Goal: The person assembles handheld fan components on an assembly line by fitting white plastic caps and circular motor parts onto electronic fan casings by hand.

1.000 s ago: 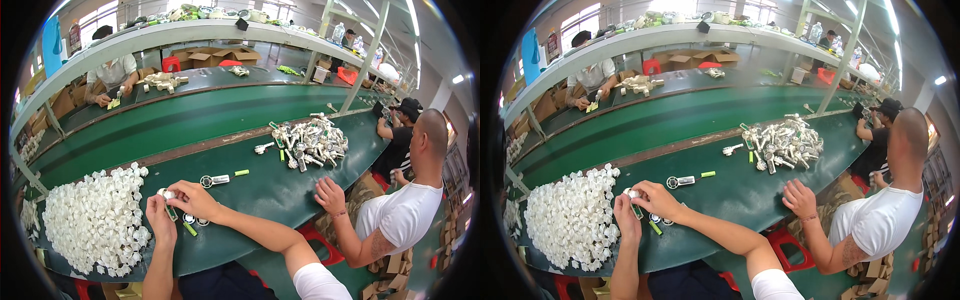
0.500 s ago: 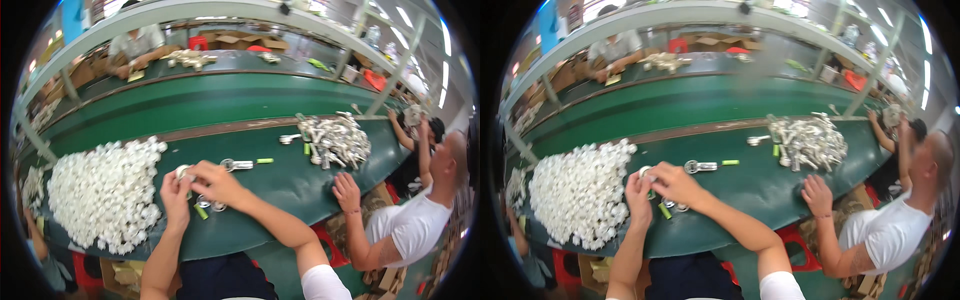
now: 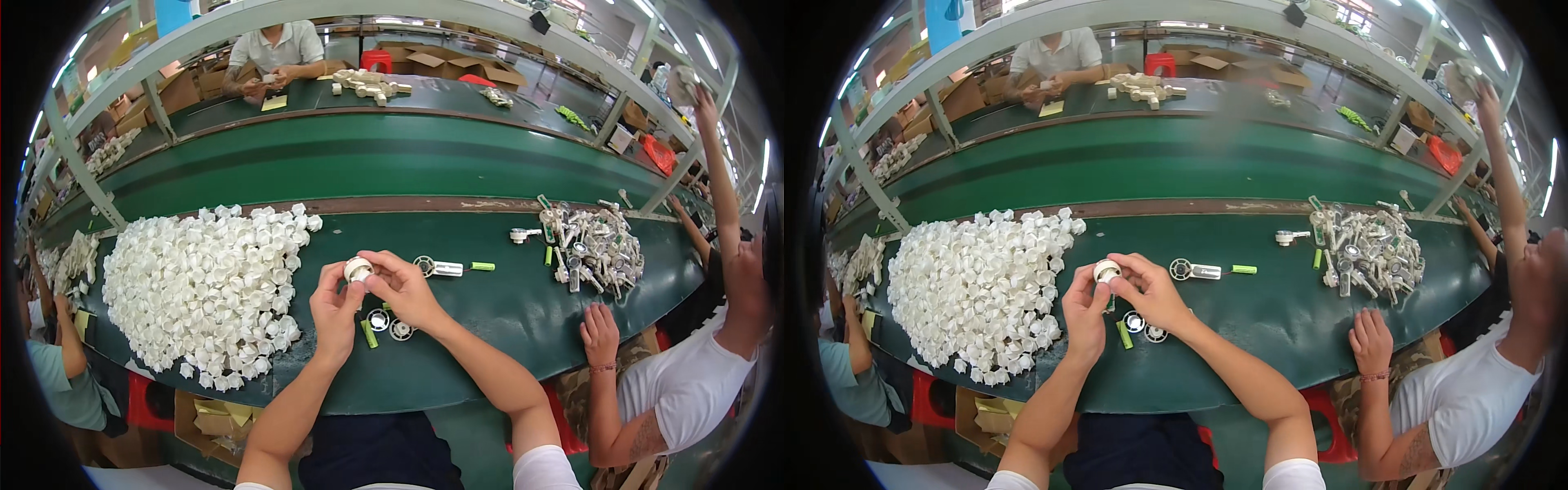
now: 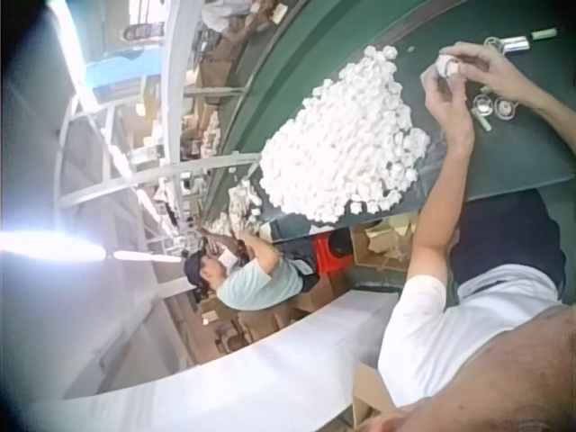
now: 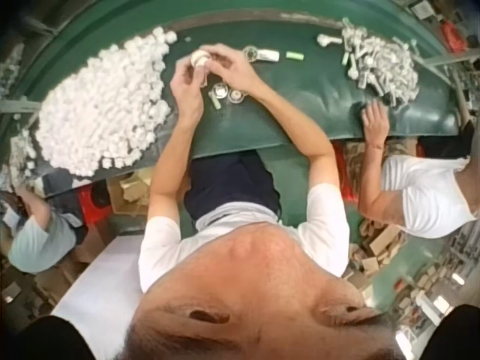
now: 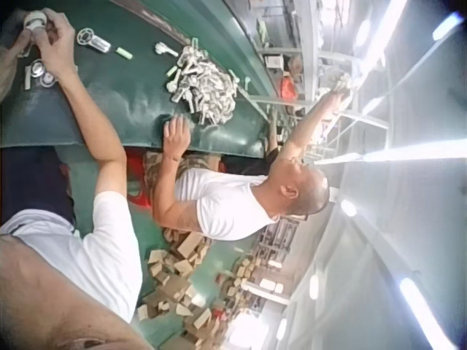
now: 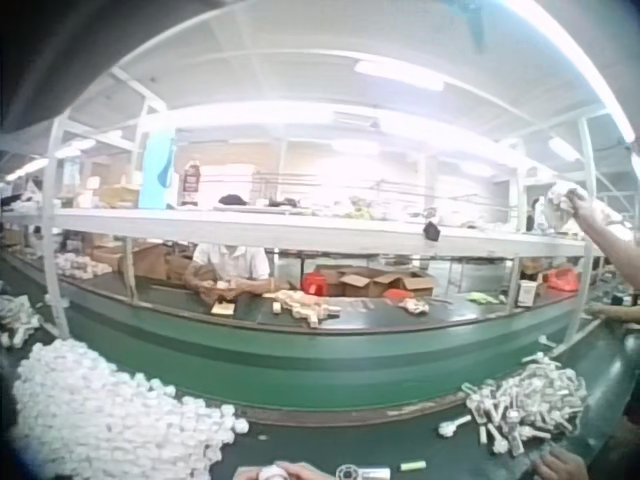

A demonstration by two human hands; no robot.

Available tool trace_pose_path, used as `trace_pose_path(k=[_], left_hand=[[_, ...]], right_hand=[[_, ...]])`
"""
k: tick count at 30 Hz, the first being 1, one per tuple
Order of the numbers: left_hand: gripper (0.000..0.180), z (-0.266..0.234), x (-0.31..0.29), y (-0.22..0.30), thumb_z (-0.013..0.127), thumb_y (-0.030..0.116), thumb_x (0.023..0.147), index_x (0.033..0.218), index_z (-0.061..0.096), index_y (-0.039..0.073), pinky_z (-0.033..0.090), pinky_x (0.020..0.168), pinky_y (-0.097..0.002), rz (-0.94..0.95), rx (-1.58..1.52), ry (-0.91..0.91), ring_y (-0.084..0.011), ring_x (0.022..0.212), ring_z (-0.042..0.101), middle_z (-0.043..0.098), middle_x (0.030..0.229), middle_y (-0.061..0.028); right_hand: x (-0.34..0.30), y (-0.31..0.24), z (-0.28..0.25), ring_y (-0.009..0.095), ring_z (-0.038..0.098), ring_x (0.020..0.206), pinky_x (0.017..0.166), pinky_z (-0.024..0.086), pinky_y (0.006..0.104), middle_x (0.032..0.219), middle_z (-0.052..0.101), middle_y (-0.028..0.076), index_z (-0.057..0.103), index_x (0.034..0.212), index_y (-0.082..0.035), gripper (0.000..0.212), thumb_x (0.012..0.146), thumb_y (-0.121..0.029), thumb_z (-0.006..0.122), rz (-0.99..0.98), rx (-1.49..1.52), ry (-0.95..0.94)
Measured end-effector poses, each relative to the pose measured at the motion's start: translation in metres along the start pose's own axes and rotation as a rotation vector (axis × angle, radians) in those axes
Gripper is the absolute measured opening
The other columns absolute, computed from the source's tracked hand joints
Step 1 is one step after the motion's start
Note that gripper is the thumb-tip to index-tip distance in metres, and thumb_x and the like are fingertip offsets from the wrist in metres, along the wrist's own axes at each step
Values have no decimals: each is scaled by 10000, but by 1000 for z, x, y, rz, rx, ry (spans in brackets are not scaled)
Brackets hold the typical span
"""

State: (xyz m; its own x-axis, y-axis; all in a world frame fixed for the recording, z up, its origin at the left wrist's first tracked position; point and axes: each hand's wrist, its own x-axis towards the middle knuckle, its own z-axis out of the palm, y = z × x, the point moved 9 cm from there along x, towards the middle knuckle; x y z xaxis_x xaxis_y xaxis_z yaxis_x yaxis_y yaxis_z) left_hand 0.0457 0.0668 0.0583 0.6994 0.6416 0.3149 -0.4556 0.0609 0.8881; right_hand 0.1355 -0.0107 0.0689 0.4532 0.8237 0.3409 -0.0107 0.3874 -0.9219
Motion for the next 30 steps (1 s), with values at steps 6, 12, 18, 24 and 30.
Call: trace_pose_path(k=[6,12,18,24,30], left_hand=[[252,-5,-2,7,663,135,916,1093,605,-34,442,799,-242,96,76,22,-113,941,524,503,1084,-36],[375,-9,-2,12,659,172,899,1200,556,-25,409,958,-376,145,657,213,-261,1110,517,520,1214,-153],[473,15,-7,16,695,214,833,1237,536,26,377,973,-403,161,865,4,-330,1138,479,527,1219,-150],[423,34,-25,-20,734,251,802,1143,606,38,438,880,-409,23,1017,-479,-301,999,517,559,1084,-107],[302,35,-24,-33,735,196,780,1035,646,62,469,837,-405,-90,906,-607,-283,953,542,588,979,-86]], right_hand=[[-5,5,5,125,595,1046,909,504,283,1132,602,82,530,1230,43,296,959,-69,574,-2,-61,48],[2,15,-20,95,635,805,724,526,253,916,678,82,582,1151,50,296,926,-132,643,40,-287,325],[5,-5,-116,318,415,1346,1069,403,357,1523,230,293,126,1499,56,794,924,-133,641,-5,-288,678],[3,-28,-145,294,614,1126,891,518,362,1182,641,217,581,1243,32,482,830,-172,725,255,-1030,356],[-6,-11,-112,269,666,873,798,519,374,995,696,165,680,1082,-18,380,751,-176,777,381,-1144,-120]])
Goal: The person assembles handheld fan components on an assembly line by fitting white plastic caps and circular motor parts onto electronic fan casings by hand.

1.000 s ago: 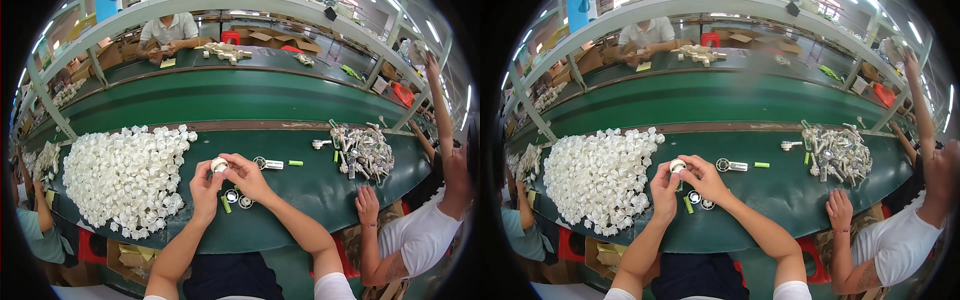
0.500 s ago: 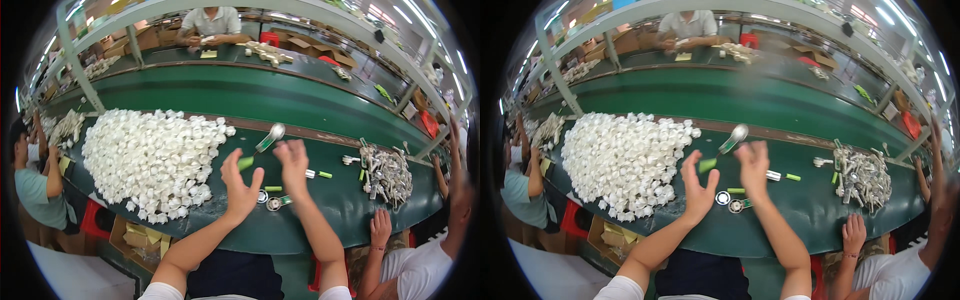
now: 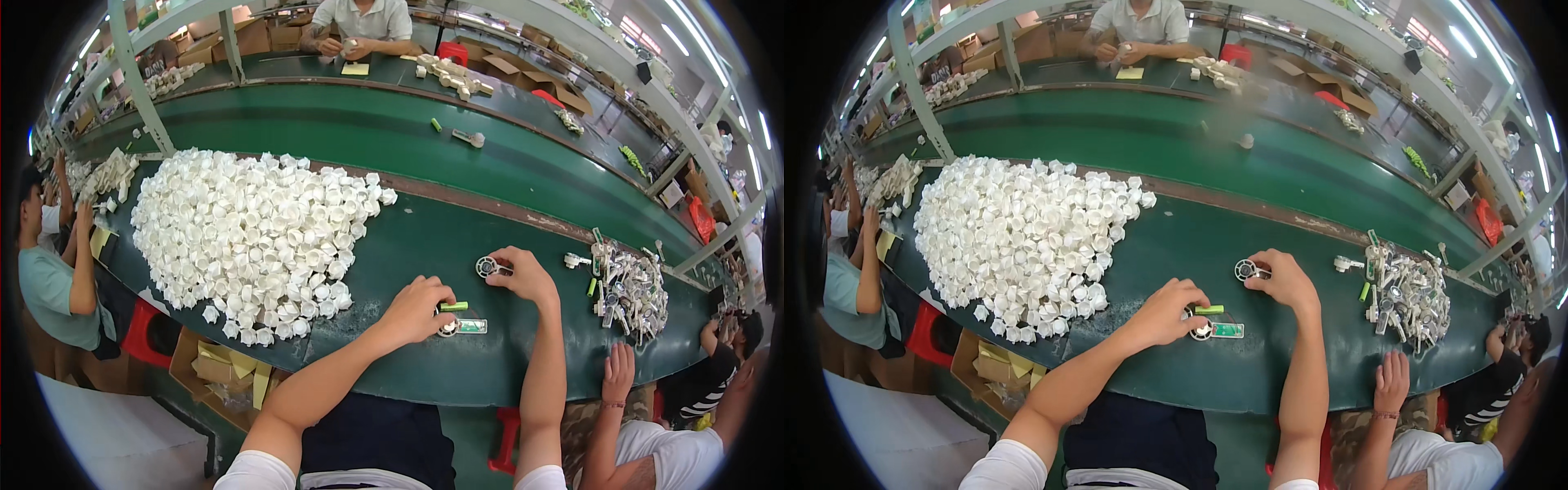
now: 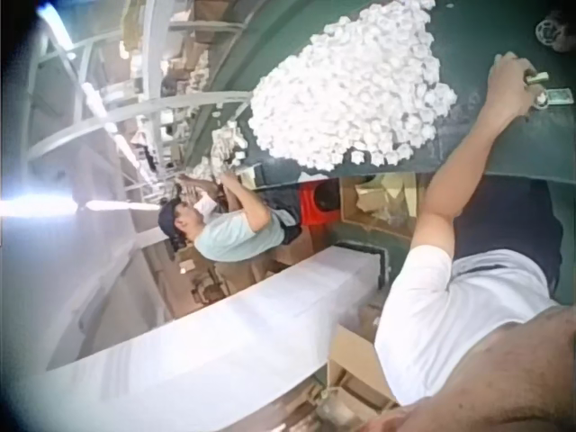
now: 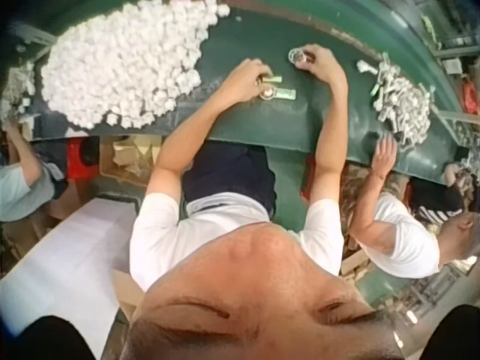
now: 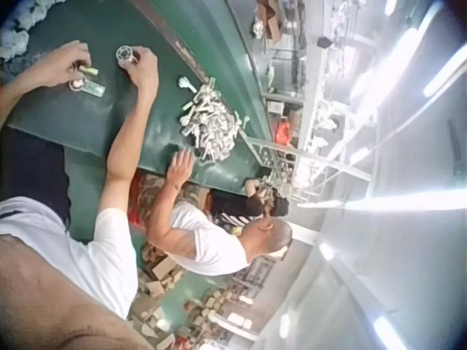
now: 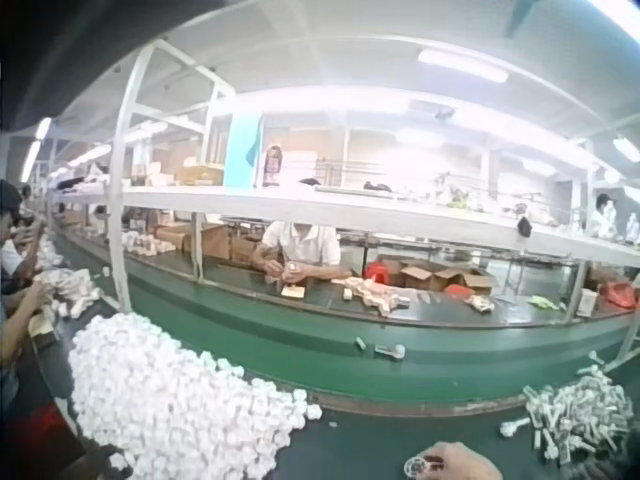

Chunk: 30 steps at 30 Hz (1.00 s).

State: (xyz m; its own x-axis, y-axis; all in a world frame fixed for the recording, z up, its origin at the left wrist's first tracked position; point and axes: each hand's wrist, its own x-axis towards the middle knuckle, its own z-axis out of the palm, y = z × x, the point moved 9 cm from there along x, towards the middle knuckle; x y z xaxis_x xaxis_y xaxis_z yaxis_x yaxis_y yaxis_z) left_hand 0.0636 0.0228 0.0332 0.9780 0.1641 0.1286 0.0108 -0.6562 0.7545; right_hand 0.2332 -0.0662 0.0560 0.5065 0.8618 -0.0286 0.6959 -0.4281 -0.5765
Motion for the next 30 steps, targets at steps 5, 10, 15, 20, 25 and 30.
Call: trace_pose_path(k=[5,10,15,20,25,30], left_hand=[[268,-15,1,-6,706,125,797,1045,646,44,464,836,-400,4,-51,113,-291,936,558,608,987,-104],[321,-28,1,-3,697,83,775,1086,627,38,475,831,-389,-45,-19,83,-292,926,566,607,999,-111],[494,-21,-7,3,797,48,643,1100,611,69,489,853,-404,-56,336,-129,-278,1007,564,565,1073,-61],[463,-38,-5,-4,771,11,676,1106,609,72,516,771,-349,-115,177,92,-265,892,618,602,1018,-75],[480,-80,-2,2,725,-25,781,1233,563,-3,534,704,-280,-35,-550,412,-149,857,642,629,1075,-72],[517,-86,0,6,740,-27,782,1263,550,-18,510,806,-280,111,-960,434,-156,1004,574,559,1160,-66]], right_hand=[[7,-15,11,255,673,818,751,515,360,889,705,149,673,1051,14,371,731,-138,785,74,31,-76],[11,-28,20,238,678,840,755,518,339,905,704,153,639,1115,41,410,751,-102,765,55,309,-16],[14,-38,27,115,632,893,812,505,264,987,671,68,521,1294,47,530,803,-3,715,-71,434,53],[10,-43,28,101,610,919,832,493,251,1017,654,60,500,1317,40,540,817,16,702,-94,649,43],[2,-62,17,153,649,923,818,513,282,1014,675,99,517,1289,54,513,820,-29,707,-174,778,74],[-10,-86,9,173,681,847,731,537,289,964,705,124,558,1237,29,464,801,-33,706,-207,591,113]])
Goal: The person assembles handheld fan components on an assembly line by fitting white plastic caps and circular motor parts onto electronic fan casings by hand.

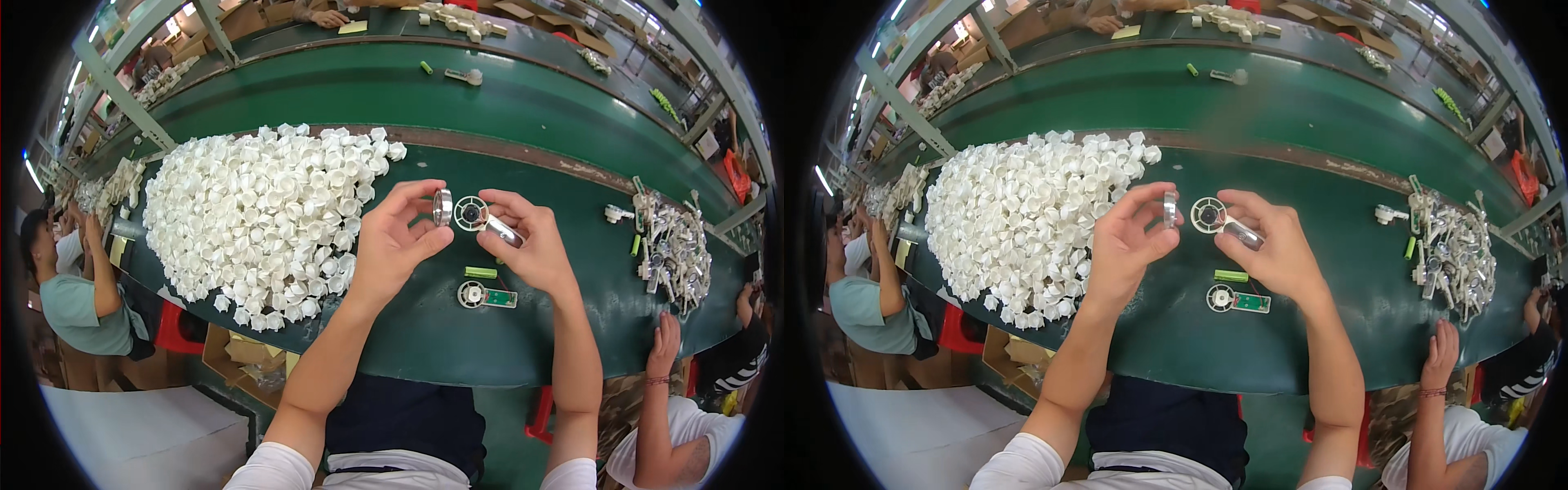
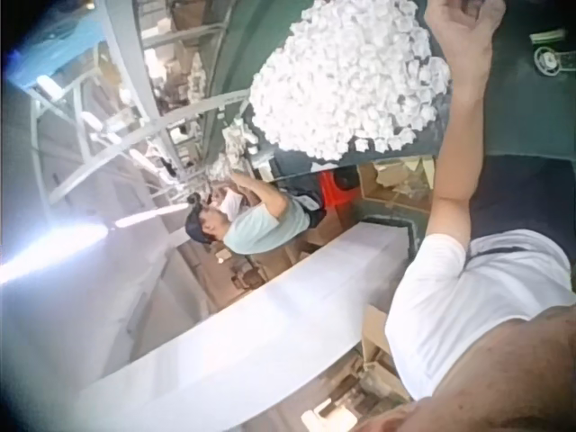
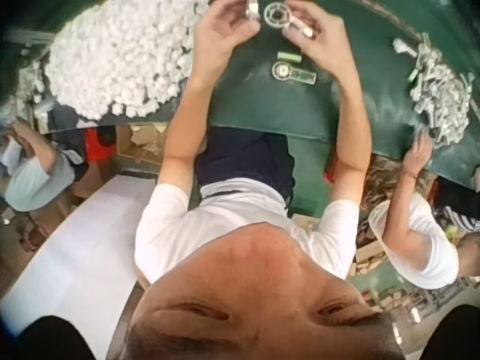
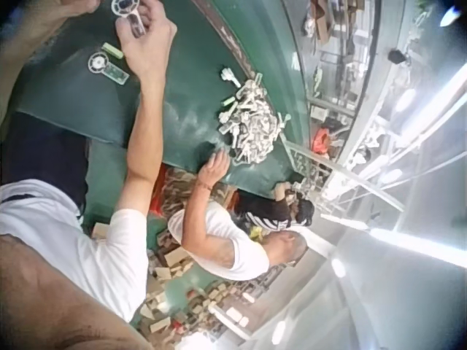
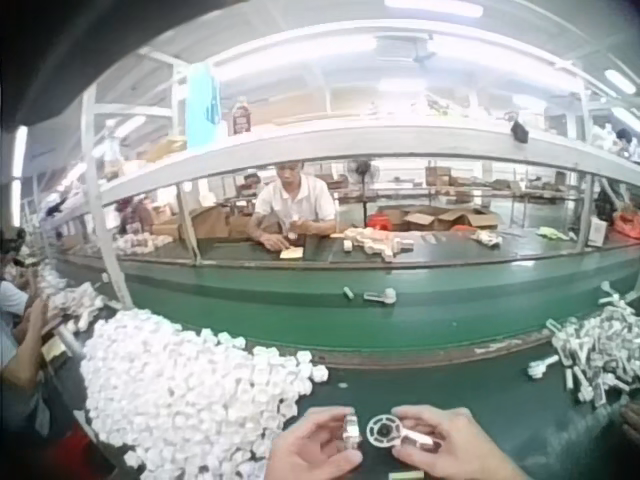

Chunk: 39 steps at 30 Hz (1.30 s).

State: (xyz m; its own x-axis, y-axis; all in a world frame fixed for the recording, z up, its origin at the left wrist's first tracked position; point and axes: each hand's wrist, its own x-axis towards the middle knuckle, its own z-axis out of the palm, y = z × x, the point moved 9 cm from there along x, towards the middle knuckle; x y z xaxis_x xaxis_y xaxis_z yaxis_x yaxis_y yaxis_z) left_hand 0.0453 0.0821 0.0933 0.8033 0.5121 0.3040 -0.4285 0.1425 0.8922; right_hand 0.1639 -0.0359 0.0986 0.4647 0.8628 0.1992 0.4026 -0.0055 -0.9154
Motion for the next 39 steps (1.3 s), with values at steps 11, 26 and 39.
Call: trace_pose_path(k=[11,26,39], left_hand=[[507,5,-4,2,802,-66,705,1168,600,-22,490,692,-232,79,156,6,-112,871,588,572,1082,-59],[489,15,-13,14,784,-108,684,1148,644,-38,567,634,-213,349,775,101,-109,780,628,598,1065,-110],[444,18,-8,8,794,-94,663,1079,643,-55,582,635,-243,180,1013,-11,-130,768,647,621,1001,-114]], right_hand=[[-9,-26,-1,205,714,786,679,562,303,928,717,165,605,1153,33,398,775,-33,710,-176,-35,70],[-8,-16,14,218,717,827,748,574,301,1021,681,178,567,1234,59,426,815,39,643,-202,0,2],[-8,-4,20,379,632,738,661,512,398,888,655,211,622,1103,40,354,771,-80,646,-270,-86,-40]])
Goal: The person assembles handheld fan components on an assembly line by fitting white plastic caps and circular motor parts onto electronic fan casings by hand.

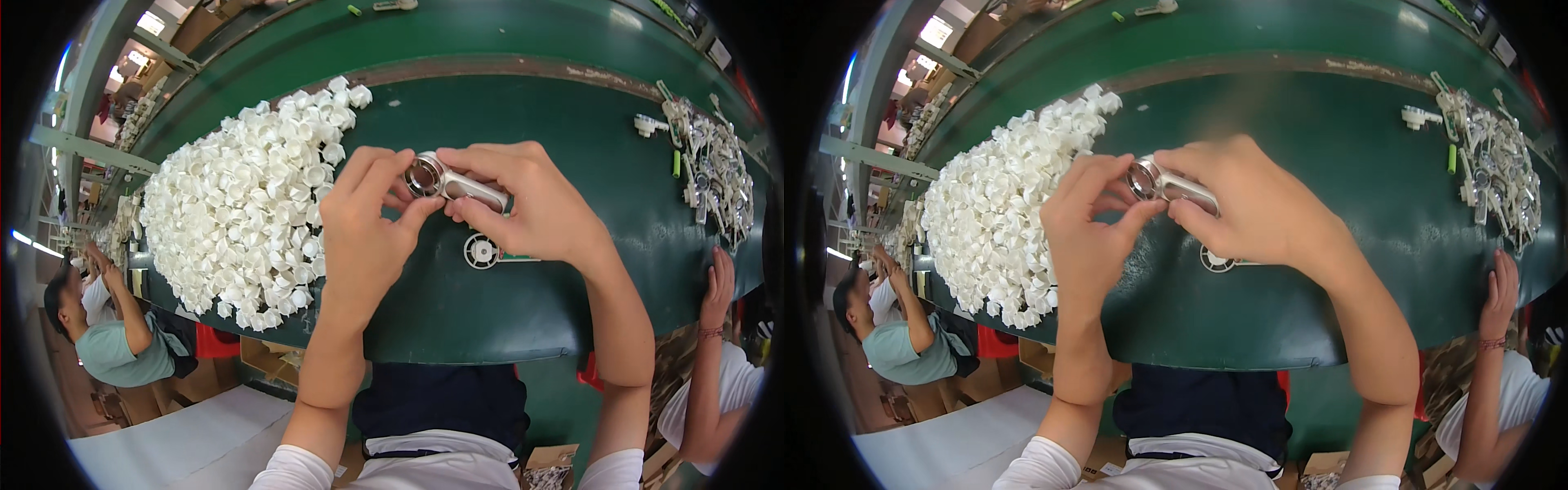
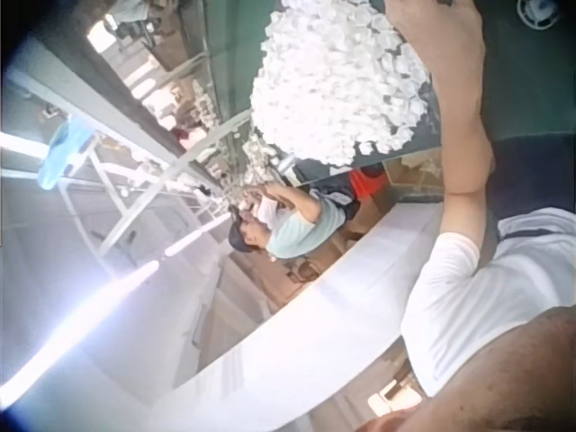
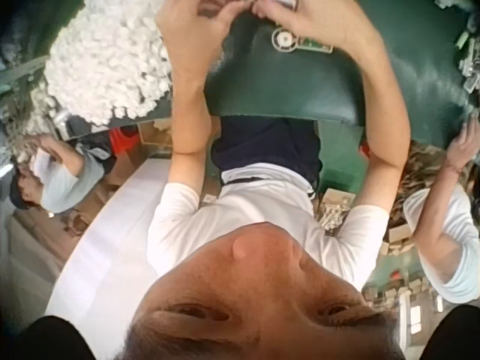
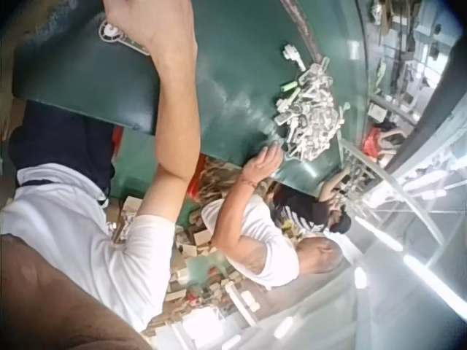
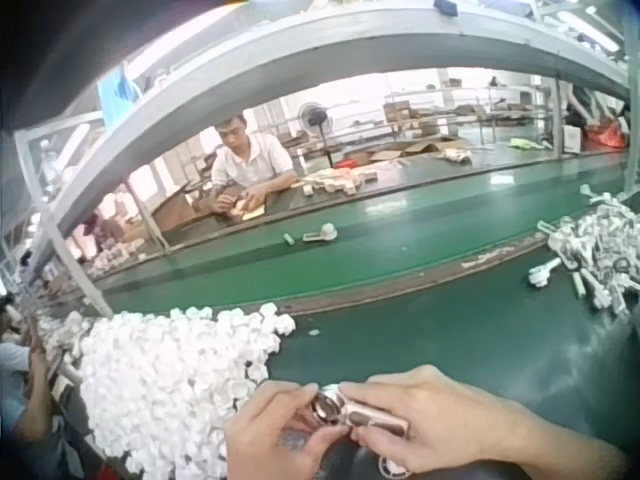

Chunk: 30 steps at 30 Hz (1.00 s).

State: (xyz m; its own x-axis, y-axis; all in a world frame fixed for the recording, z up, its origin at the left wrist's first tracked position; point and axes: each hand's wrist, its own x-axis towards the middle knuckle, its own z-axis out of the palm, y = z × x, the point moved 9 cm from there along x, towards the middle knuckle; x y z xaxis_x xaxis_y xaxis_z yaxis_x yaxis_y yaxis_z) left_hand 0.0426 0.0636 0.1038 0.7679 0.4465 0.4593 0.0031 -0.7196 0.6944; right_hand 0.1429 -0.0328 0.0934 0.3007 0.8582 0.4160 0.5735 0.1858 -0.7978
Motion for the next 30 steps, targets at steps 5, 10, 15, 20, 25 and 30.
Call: trace_pose_path(k=[5,10,15,20,25,30], left_hand=[[478,3,2,-7,794,-103,654,1105,644,-51,597,693,-264,-17,-96,20,-157,840,660,634,1023,-110],[375,2,-1,-23,769,-39,746,1101,651,-47,589,648,-265,-174,-334,9,-163,851,667,643,1027,-116],[359,-3,-1,-24,751,-37,770,1118,660,-28,571,613,-256,-230,-461,90,-130,829,605,629,959,-73],[375,2,0,-28,744,-19,792,1145,630,-70,542,581,-269,-241,-534,37,-146,810,619,639,937,-102],[434,6,-2,-42,778,1,763,1158,617,-76,563,608,-265,-428,-715,15,-150,823,620,634,970,-124],[377,18,0,-44,762,9,784,1118,603,-60,557,609,-275,-475,-851,-88,-151,822,623,631,950,-104]], right_hand=[[1,5,1,372,617,689,630,496,380,820,651,201,634,1057,32,312,767,-84,620,43,31,10],[1,3,3,316,631,670,623,498,372,792,652,176,636,1057,29,302,772,-67,614,81,60,26],[-2,2,4,223,629,596,593,500,346,753,648,136,625,1082,34,285,808,-43,601,147,214,61],[-1,1,6,200,619,576,564,498,322,733,635,127,625,1071,31,263,817,-31,595,128,214,43],[2,-6,12,226,614,583,570,501,326,731,639,130,633,1068,28,254,823,-23,592,35,188,47],[4,-11,5,278,686,728,634,526,340,829,686,172,648,1066,41,249,834,-39,609,41,185,91]])
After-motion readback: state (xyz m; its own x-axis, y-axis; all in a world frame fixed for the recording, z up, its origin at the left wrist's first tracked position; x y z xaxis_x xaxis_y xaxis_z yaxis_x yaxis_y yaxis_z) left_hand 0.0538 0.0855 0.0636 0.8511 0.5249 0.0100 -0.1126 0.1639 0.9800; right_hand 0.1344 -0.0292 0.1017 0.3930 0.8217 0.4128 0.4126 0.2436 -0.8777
